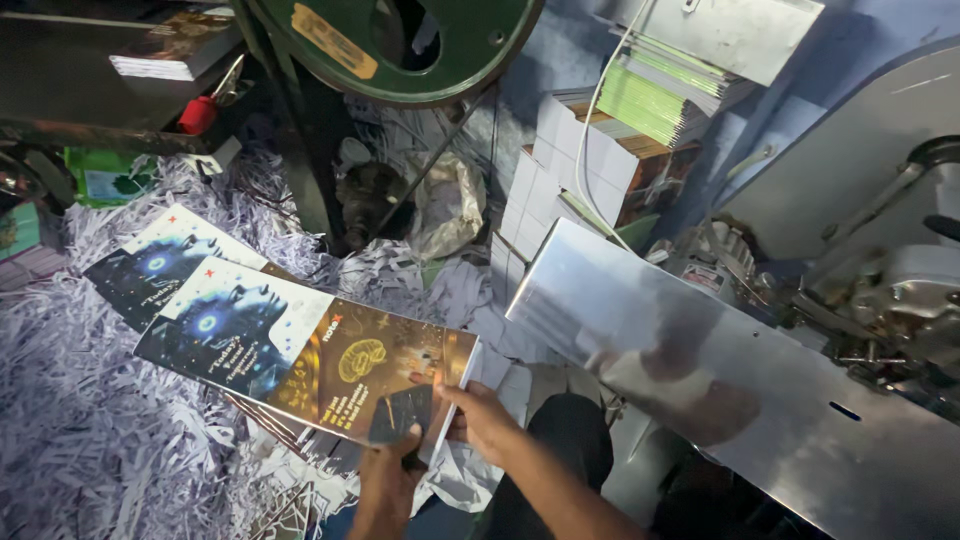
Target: The person operates a binding machine to stitch the spine of a book cover. They pick up a book cover, align it under the machine's needle, and press a lever to stitch the spine. The person repeats this process for multiple book covers, stacking the finished items to the side.
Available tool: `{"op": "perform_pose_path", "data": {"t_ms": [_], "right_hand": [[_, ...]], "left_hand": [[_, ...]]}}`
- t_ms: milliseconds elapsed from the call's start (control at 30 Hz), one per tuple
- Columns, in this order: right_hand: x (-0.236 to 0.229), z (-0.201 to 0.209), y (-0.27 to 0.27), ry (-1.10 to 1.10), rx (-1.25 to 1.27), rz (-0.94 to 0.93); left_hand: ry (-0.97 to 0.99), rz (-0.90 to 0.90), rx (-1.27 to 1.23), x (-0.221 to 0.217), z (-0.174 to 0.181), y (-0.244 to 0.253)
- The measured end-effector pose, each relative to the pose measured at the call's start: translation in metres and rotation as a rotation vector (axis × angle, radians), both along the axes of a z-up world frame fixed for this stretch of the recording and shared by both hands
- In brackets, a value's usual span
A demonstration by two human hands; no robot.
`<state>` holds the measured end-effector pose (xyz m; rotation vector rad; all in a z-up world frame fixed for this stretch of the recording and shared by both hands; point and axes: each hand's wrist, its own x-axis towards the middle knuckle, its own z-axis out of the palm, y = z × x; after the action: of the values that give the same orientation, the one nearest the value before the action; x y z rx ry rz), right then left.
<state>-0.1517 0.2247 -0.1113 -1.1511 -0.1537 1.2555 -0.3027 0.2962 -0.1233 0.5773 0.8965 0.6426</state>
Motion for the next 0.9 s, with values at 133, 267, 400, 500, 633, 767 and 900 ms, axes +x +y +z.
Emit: {"op": "perform_pose_path", "data": {"t_ms": [133,267,400,500,633,767,900], "right_hand": [[-0.010,0.019,-0.012,-0.023,-0.007,-0.065],[0.005,0.004,-0.013,-0.197,-0.123,-0.155],[0.027,-0.023,-0.023,-0.401,0.046,-0.195],[0.033,-0.027,-0.028,-0.572,0.075,-0.243],[0.030,-0.014,-0.031,-0.671,-0.121,-0.253],[0.033,-0.014,-0.036,-0.714,-0.231,-0.211],[0.045,-0.024,-0.038,-0.798,-0.019,-0.245]], "left_hand": [[-0.047,-0.124,-0.038,-0.010,-0.001,-0.010],[0.240,-0.624,0.004,-0.037,-0.043,0.022],[0.297,-0.663,0.410,-0.026,-0.051,0.060],[0.463,-0.422,0.853,-0.001,-0.019,0.069],[0.291,-0.358,1.316,0.059,0.038,0.079],[0.426,-0.375,1.707,0.114,0.063,0.090],[0.466,-0.493,1.858,0.141,0.063,0.097]]}}
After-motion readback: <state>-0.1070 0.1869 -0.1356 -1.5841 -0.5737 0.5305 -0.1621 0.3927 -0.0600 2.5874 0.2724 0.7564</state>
